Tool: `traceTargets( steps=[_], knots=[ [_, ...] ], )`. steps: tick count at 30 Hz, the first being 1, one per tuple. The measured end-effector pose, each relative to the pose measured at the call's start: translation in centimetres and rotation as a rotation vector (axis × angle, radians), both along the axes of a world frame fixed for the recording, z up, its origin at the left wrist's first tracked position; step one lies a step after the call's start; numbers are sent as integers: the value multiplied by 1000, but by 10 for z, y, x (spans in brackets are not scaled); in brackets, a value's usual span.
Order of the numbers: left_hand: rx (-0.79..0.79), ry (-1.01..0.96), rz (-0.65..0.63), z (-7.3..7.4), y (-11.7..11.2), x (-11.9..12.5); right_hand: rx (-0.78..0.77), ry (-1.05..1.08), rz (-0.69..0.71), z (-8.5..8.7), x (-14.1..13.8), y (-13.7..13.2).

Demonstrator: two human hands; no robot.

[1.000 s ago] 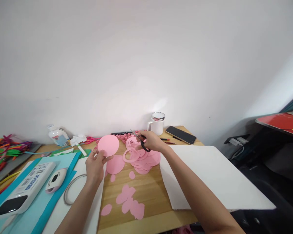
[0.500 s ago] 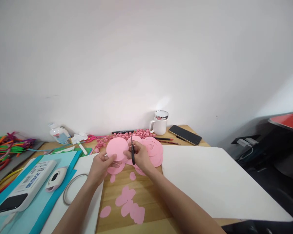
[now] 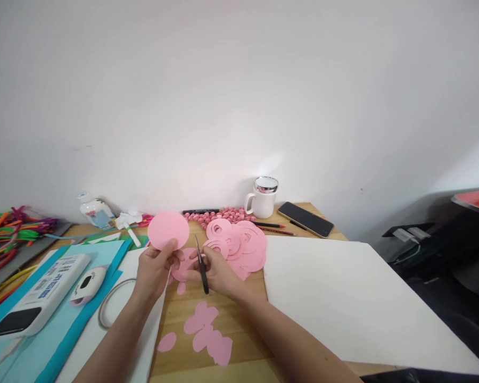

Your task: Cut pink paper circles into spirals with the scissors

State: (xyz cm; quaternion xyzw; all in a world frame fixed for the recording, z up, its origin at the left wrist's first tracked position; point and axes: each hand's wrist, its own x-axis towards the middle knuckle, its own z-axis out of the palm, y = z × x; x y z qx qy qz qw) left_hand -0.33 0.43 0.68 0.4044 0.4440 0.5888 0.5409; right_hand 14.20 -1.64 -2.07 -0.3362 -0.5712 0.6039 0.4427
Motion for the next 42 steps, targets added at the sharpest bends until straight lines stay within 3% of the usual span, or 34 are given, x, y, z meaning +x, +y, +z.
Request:
traceTargets(
  steps=[2, 4, 6, 11, 16, 24, 29, 42],
  knots=[
    [8, 46, 4, 0, 0, -1, -19, 23, 54, -3, -3, -2],
    [10, 49, 53, -2, 1, -3, -8, 27, 19, -6, -5, -1],
    [-14, 8, 127, -5, 4, -4, 5, 25, -135, -8, -4, 3],
    [-209, 8, 52, -14, 8, -3, -29, -2, -430, -10, 4, 14],
    [-239, 95, 41, -17, 8, -3, 52, -86, -579, -7, 8, 16],
    [-77, 128, 22, -10, 4, -3, 99, -79, -370, -1, 4, 10],
    [-33, 209, -24, -7, -1, -2, 51, 5, -94, 0, -2, 3],
    [-15, 280, -117, -3, -6, 0, 11, 75, -50, -5, -7, -1]
  ],
)
